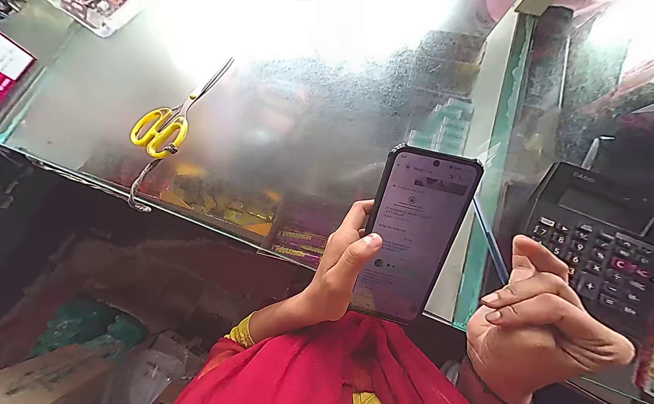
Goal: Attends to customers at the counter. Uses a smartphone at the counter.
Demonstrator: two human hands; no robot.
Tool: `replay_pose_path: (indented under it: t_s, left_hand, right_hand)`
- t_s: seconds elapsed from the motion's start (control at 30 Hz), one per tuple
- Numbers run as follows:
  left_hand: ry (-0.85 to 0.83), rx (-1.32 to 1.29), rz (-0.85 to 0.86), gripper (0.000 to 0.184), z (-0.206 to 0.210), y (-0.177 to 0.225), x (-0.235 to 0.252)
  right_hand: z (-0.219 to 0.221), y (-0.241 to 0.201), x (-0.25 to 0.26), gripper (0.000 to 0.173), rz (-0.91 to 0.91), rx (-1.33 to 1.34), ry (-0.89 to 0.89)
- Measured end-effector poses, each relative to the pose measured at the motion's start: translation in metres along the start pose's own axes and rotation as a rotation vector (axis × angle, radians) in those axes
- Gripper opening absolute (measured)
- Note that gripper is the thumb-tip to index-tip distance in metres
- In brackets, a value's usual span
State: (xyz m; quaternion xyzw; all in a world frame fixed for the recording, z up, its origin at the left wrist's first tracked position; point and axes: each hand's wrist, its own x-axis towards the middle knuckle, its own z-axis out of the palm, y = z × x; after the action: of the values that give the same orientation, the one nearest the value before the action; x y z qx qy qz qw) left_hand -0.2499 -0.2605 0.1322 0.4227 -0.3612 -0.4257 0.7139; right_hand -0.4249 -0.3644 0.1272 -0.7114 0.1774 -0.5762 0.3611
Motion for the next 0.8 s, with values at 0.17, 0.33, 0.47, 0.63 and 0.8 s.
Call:
replay_pose_path:
  t_s: [0.17,0.33,0.47,0.63,0.8]
  left_hand:
    - [0.001,-0.007,0.005,0.044,-0.0001,0.0003,0.0009]
    - [0.009,0.034,-0.002,0.042,0.0002,0.0017,-0.0007]
    - [0.017,0.010,0.021,0.044,0.0010,-0.0003,0.0005]
    - [0.001,-0.006,0.086,0.046,0.0010,-0.0013,0.0039]
    - [-0.031,-0.065,0.101,0.049,0.0006,-0.0027,0.0065]
  right_hand:
    - [0.0004,0.0007,0.0003,0.027,-0.016,0.018,0.002]
    - [-0.0002,0.0016,-0.0028,0.026,-0.024,0.032,0.011]
    - [0.0014,0.0018,-0.0001,0.027,-0.025,0.056,0.009]
    - [-0.0001,0.0042,-0.0001,0.025,-0.022,0.033,-0.008]
    - [-0.0011,0.0016,0.0024,0.024,-0.048,-0.033,0.036]
